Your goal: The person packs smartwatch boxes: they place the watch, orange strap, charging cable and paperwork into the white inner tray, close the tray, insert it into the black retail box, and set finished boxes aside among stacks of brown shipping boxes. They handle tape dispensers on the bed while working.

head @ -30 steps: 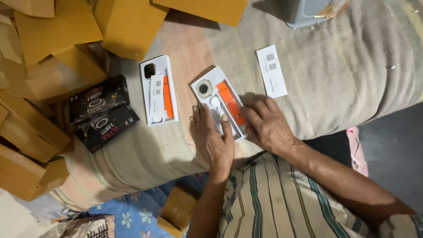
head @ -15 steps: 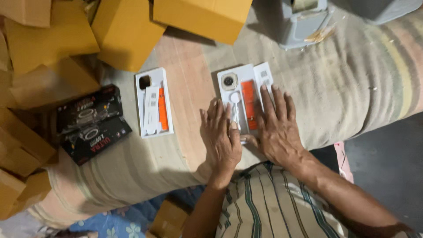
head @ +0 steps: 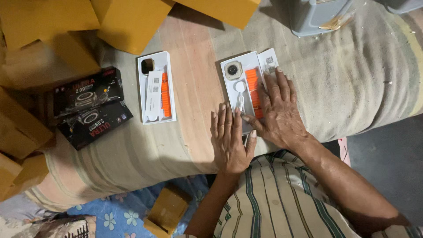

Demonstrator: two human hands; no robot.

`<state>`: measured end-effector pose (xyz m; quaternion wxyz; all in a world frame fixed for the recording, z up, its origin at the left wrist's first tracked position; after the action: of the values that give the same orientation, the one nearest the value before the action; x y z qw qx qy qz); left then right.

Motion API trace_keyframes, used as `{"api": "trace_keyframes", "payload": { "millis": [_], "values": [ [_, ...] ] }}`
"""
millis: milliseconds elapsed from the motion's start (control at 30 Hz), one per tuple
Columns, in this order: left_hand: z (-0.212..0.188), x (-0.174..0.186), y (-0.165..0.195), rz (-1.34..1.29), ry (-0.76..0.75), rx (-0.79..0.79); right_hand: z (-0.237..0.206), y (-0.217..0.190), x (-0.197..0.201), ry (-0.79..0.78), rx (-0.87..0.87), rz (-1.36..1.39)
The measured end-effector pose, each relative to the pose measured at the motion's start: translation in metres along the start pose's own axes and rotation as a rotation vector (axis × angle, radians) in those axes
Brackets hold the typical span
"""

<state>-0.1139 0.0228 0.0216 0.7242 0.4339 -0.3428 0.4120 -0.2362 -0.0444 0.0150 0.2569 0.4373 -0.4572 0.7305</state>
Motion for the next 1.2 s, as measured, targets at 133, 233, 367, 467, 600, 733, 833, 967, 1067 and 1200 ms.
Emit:
{"api": "trace_keyframes", "payload": {
  "millis": [133, 233, 367, 467, 600, 733, 833, 967, 1067, 1200],
  "values": [
    [0.000, 0.000, 0.001, 0.023, 0.016, -0.031, 0.000, 0.002, -0.003, -0.008, -0.038, -0.023],
    [-0.001, 0.000, 0.003, 0.027, 0.029, -0.047, -0.001, 0.001, -0.004, -0.014, -0.027, -0.048],
    [0.001, 0.002, 0.004, 0.011, 0.059, -0.055, 0.003, 0.002, -0.003, 0.006, -0.020, -0.024],
    [0.001, 0.004, 0.001, -0.025, 0.058, -0.013, 0.008, 0.002, -0.005, -0.011, -0.021, -0.059],
    [0.001, 0.005, -0.003, -0.064, 0.049, 0.062, 0.009, 0.003, -0.006, -0.027, -0.030, -0.099],
    [0.002, 0.004, -0.001, -0.065, 0.032, 0.044, 0.008, 0.003, -0.007, -0.032, -0.042, -0.078],
    [0.003, 0.003, 0.000, -0.033, 0.043, 0.005, 0.008, 0.004, -0.007, -0.011, -0.033, -0.084],
    [0.002, 0.000, 0.000, -0.014, 0.077, -0.002, 0.009, 0.006, -0.011, -0.012, -0.026, -0.069],
    [0.000, -0.001, -0.001, -0.019, 0.102, -0.013, 0.008, 0.007, -0.013, -0.008, -0.024, -0.067],
    [-0.002, -0.004, -0.001, 0.008, 0.097, -0.022, 0.008, 0.008, -0.012, 0.001, -0.025, -0.007]
  ]
}}
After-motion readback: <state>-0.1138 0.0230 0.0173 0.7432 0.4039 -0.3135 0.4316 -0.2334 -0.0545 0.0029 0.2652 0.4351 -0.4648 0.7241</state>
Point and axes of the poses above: each hand's wrist, its own z-axis towards the middle knuckle, its own x-axis out of the back of the hand, y = z × x, the point moved 8 cm from there along z, towards the middle knuckle, and after that the axes turned 7 degrees about z, right-handed, at the moved point
